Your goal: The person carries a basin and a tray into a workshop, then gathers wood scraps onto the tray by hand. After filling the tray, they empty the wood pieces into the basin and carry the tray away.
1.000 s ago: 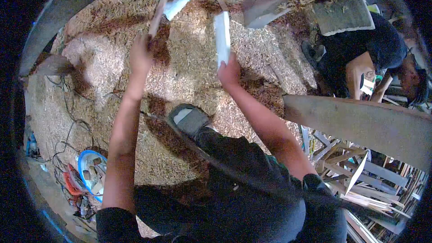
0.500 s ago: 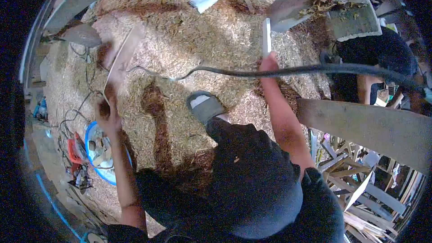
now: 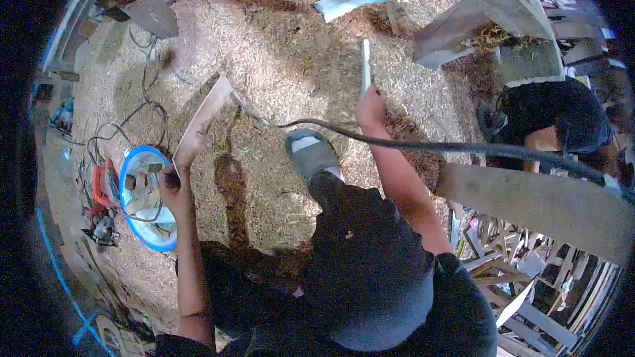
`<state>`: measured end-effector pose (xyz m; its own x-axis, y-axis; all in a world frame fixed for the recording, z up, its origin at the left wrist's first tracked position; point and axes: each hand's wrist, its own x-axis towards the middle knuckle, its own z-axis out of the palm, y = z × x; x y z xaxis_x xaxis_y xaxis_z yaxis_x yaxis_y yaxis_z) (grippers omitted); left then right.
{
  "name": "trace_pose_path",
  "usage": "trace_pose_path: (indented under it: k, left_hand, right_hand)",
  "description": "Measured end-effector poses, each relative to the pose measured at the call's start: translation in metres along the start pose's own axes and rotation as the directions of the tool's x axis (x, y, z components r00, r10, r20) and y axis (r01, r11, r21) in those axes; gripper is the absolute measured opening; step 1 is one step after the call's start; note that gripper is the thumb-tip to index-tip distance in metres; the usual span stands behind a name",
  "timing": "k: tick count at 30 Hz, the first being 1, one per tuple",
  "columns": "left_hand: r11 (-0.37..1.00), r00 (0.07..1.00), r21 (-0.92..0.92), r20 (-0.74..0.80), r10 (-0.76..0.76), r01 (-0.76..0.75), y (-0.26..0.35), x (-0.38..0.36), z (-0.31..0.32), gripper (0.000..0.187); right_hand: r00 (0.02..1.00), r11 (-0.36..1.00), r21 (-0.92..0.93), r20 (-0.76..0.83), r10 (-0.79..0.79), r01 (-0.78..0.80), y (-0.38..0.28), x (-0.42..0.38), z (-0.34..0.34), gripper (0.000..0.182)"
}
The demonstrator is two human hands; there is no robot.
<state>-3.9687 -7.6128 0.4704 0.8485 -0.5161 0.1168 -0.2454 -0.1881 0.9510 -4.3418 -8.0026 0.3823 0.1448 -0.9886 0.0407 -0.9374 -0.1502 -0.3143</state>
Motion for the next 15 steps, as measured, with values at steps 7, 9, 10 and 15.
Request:
trace_pose_path:
  k: [7,9,10,15]
  left_hand:
    - [0.999,1.0,-0.028,0.014,-0.015,0.016,-0.003,-0.016,-0.015,0.012]
    - [1.0,0.999,-0.012,0.031,-0.011,0.011,-0.007,-0.028,-0.022,0.011]
    - [1.0,0.999,0.008,0.053,-0.005,0.005,-0.01,-0.034,-0.026,0.01]
    - [1.0,0.996,-0.027,0.094,0.002,0.001,-0.04,-0.06,-0.054,0.013]
  right_hand:
    - [0.989,0.999,-0.009,0.138,0.054,-0.053,-0.057,0.002,0.007,0.036]
    - [0.999,1.0,0.027,0.05,-0.007,0.005,-0.056,0.004,0.03,0.04]
    - [0.998,1.0,0.019,0.052,-0.024,0.023,-0.055,0.005,0.035,0.04]
    - [0.954,0.98,0.035,0.224,-0.197,0.194,-0.087,-0.004,0.026,0.032]
